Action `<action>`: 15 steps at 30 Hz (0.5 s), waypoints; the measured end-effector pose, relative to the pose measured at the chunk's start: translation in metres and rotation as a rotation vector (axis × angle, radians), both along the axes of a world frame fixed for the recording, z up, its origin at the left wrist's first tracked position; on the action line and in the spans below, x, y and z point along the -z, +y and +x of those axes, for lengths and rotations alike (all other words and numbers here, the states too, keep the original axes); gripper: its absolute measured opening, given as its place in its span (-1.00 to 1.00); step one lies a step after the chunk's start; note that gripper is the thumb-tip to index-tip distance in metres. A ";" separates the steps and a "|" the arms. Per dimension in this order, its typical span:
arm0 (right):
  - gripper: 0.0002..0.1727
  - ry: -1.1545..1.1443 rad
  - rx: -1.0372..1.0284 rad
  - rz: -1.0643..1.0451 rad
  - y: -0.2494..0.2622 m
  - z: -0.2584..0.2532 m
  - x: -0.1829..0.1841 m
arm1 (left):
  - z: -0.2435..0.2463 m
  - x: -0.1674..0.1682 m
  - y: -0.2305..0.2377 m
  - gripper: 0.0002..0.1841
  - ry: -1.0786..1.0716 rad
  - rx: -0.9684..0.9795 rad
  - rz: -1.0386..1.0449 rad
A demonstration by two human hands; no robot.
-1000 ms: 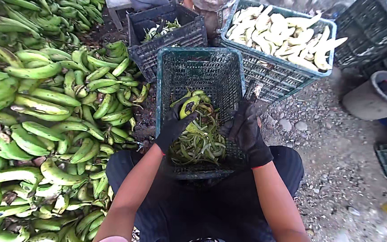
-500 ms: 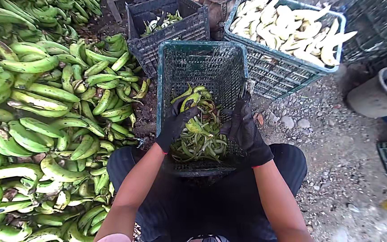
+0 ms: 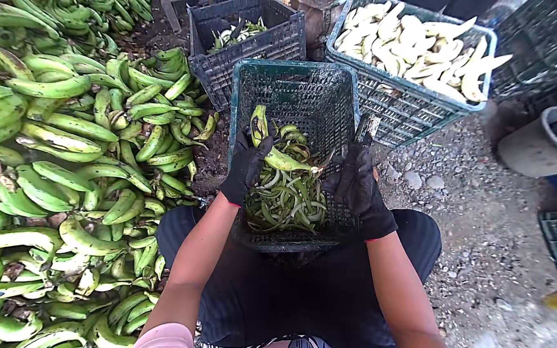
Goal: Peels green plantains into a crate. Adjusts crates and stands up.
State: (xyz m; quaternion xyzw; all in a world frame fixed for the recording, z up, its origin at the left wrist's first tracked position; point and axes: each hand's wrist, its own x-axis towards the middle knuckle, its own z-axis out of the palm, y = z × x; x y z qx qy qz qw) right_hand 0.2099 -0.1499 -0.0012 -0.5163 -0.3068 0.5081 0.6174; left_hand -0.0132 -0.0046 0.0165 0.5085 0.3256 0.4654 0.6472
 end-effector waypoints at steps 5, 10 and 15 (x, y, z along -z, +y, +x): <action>-0.02 -0.028 -0.005 -0.017 -0.002 0.000 0.000 | -0.006 -0.016 -0.008 -0.26 -0.076 0.054 0.182; -0.01 -0.039 0.011 -0.075 -0.005 -0.001 0.002 | 0.007 -0.018 0.026 -0.32 -0.120 -0.044 0.023; -0.07 -0.046 0.052 -0.096 -0.011 0.004 0.007 | -0.013 -0.041 0.031 -0.46 -0.256 -0.097 0.049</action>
